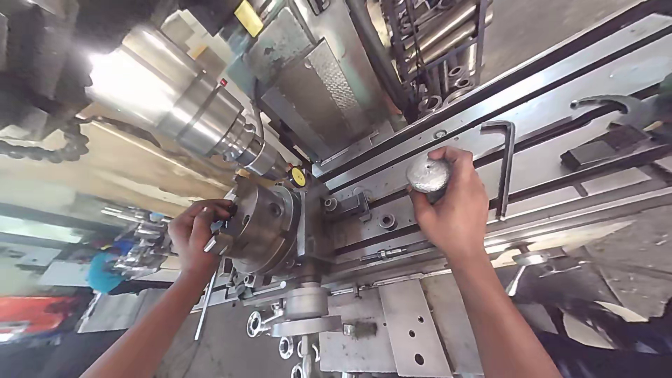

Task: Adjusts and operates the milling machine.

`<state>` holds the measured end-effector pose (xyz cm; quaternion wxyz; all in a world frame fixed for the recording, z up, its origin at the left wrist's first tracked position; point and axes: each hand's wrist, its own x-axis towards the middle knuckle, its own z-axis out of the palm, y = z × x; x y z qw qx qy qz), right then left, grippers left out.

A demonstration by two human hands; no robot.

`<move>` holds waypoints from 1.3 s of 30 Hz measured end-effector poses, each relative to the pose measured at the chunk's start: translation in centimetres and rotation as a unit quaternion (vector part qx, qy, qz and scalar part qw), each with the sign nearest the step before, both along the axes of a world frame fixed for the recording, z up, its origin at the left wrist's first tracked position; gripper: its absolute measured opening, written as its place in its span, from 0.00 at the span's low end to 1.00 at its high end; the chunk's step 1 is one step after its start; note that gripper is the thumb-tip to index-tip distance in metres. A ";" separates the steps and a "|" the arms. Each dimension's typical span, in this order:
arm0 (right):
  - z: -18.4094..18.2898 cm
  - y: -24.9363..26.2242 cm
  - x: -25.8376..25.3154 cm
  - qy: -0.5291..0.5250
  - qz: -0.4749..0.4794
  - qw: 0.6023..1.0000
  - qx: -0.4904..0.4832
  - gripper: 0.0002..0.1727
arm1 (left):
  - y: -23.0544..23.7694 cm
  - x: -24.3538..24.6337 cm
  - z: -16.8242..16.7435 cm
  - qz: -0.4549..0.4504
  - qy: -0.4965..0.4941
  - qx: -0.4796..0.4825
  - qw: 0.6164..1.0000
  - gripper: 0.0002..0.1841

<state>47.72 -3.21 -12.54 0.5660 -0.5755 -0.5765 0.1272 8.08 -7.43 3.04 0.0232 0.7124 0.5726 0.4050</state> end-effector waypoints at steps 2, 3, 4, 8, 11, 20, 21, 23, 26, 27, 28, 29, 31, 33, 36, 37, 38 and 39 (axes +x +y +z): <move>-0.1 0.0 0.0 0.011 -0.009 1.000 0.009 0.36 | 0.1 0.0 -0.1 0.001 0.000 0.002 1.000 0.20; -0.1 -0.1 0.0 0.020 -0.017 1.000 0.017 0.36 | 0.1 0.0 -0.1 0.003 0.000 0.001 1.000 0.20; -0.1 -0.1 0.1 0.030 -0.026 0.999 0.025 0.35 | 0.1 0.0 -0.1 0.004 0.000 -0.001 1.000 0.20; 0.0 -0.4 0.1 0.072 -0.048 0.996 0.026 0.35 | 0.2 -0.3 -0.1 -0.001 -0.003 -0.002 1.000 0.20; 0.0 -0.4 0.2 0.075 -0.052 0.995 0.029 0.35 | 0.3 -0.3 -0.2 -0.003 -0.007 -0.001 1.000 0.20; -0.5 0.4 0.2 0.027 -0.027 0.999 0.033 0.33 | 0.2 -0.1 -0.2 -0.005 -0.014 -0.009 1.000 0.20; -0.5 0.4 0.2 0.023 -0.024 0.999 0.033 0.33 | 0.3 0.0 -0.2 -0.003 -0.015 -0.005 1.000 0.20; -0.3 0.4 0.2 0.023 -0.018 0.999 0.026 0.33 | 0.3 -0.1 -0.2 -0.001 -0.012 0.002 1.000 0.20; -0.3 0.4 0.3 0.028 -0.011 0.999 0.023 0.33 | 0.3 -0.2 -0.2 0.015 -0.006 0.002 1.000 0.19; -0.3 0.3 0.4 0.027 -0.010 0.999 0.022 0.33 | 0.3 -0.1 -0.2 0.019 -0.013 0.007 1.000 0.18; -0.3 0.3 0.3 0.025 -0.010 0.999 0.021 0.34 | 0.4 0.1 -0.2 0.022 -0.022 0.015 0.999 0.18; -0.2 0.2 0.3 0.025 -0.012 0.999 0.022 0.34 | 0.4 0.3 -0.2 0.023 -0.027 0.015 0.999 0.18; -0.1 0.0 0.4 0.027 -0.023 0.999 0.031 0.33 | 0.4 0.4 -0.1 0.019 -0.035 0.003 0.999 0.19; -0.1 -0.2 0.5 0.046 -0.037 0.997 0.045 0.34 | 0.4 0.3 -0.2 0.009 -0.044 -0.003 0.999 0.19; 0.2 -0.3 0.4 0.082 -0.064 0.994 0.031 0.34 | 0.3 0.1 -0.1 0.001 -0.038 -0.032 0.999 0.21; 0.3 -0.3 0.4 0.084 -0.066 0.994 0.030 0.34 | 0.3 0.0 0.0 -0.001 -0.035 -0.041 0.999 0.22; 0.4 -0.4 0.3 0.083 -0.066 0.994 0.029 0.34 | 0.4 -0.1 0.0 -0.003 -0.032 -0.044 0.999 0.23; 0.4 -0.4 0.3 0.078 -0.066 0.994 0.029 0.35 | 0.5 -0.2 0.0 -0.006 -0.030 -0.044 0.999 0.22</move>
